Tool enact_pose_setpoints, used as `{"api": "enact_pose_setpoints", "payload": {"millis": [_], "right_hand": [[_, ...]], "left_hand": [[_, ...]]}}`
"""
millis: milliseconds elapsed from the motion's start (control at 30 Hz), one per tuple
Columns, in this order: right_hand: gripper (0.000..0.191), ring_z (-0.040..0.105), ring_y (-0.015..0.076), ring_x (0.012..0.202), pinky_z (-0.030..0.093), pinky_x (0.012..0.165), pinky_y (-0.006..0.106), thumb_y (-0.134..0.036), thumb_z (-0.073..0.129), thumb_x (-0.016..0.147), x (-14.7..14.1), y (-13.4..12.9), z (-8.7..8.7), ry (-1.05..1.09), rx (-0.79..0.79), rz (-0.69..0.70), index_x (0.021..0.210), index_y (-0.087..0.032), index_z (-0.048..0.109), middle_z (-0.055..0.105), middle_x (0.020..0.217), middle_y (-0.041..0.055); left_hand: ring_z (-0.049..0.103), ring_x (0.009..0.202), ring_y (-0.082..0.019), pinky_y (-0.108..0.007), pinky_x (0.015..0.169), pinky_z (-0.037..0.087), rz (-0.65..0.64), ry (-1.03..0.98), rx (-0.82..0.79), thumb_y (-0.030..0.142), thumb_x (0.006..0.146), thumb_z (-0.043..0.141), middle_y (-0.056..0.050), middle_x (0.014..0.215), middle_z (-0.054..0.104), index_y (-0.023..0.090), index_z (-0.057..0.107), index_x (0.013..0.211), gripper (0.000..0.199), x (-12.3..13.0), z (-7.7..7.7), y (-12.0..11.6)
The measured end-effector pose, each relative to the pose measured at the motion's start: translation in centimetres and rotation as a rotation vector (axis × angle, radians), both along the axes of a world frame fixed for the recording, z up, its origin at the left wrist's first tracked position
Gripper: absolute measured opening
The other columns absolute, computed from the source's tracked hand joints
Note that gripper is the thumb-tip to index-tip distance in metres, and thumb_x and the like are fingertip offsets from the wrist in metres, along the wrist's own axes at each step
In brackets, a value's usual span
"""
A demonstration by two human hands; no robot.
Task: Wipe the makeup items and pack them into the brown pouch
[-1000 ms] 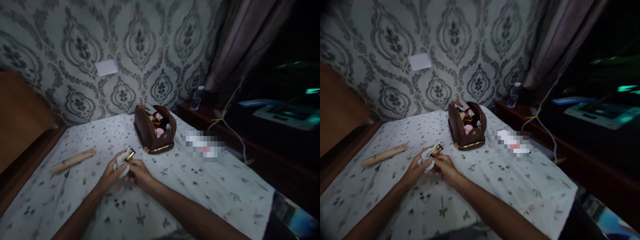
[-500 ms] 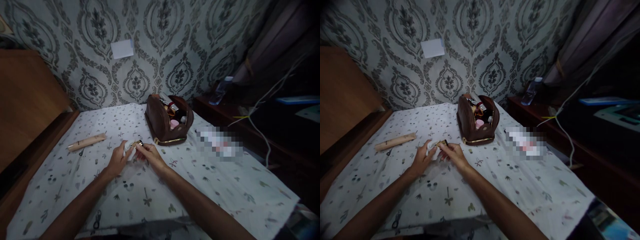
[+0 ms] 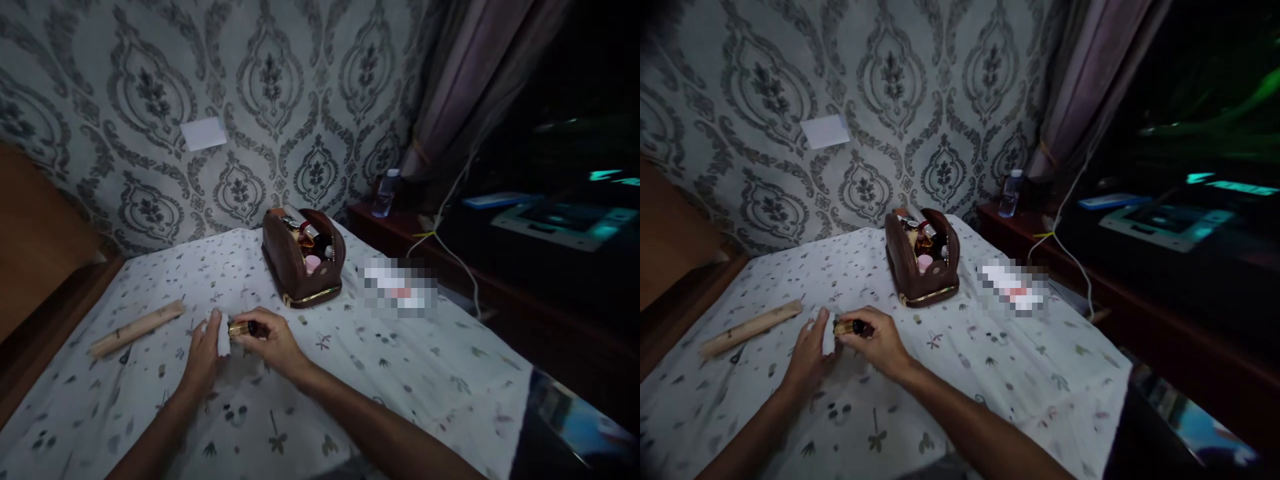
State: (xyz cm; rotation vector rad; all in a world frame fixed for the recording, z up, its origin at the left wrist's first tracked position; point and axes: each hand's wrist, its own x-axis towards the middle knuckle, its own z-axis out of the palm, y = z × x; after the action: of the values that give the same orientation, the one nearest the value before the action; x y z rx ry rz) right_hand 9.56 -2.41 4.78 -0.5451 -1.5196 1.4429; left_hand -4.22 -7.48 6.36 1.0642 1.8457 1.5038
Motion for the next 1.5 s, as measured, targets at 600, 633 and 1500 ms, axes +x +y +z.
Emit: {"api": "enact_pose_setpoints", "payload": {"millis": [600, 633, 1500], "right_hand": [[0.053, 0.044, 0.0051, 0.034, 0.027, 0.035, 0.019, -0.066, 0.074, 0.063, 2.9, 0.8, 1.9, 0.036, -0.612, 0.383, 0.070, -0.017, 0.055, 0.060, 0.050, -0.0048], [0.053, 0.043, 0.0047, 0.034, 0.027, 0.035, 0.019, -0.065, 0.074, 0.064, 3.4, 0.7, 2.3, 0.052, -0.609, 0.389, 0.071, -0.017, 0.054, 0.060, 0.050, -0.0050], [0.025, 0.068, 0.0157, 0.077, 0.056, 0.070, 0.030, -0.035, 0.076, 0.073, 15.2, 12.8, 9.2, 0.011, 0.088, -0.221, 0.089, -0.019, 0.065, 0.071, 0.091, 0.0024]], "left_hand": [[0.048, 0.048, -0.013, -0.023, 0.049, 0.042, -0.198, 0.670, 0.282, 0.048, 0.089, 0.049, 0.005, 0.053, 0.051, 0.021, 0.051, 0.075, 0.030, 0.7, 3.0, 0.6], [0.050, 0.050, -0.013, -0.023, 0.051, 0.043, -0.185, 0.644, 0.291, 0.048, 0.090, 0.048, 0.005, 0.054, 0.052, 0.021, 0.052, 0.076, 0.031, 1.1, 3.3, 0.8], [0.066, 0.089, -0.020, -0.028, 0.075, 0.053, -0.622, 1.201, 0.184, 0.018, 0.090, 0.035, -0.009, 0.120, 0.065, 0.024, 0.049, 0.140, 0.052, 6.0, 7.0, 12.3]]}}
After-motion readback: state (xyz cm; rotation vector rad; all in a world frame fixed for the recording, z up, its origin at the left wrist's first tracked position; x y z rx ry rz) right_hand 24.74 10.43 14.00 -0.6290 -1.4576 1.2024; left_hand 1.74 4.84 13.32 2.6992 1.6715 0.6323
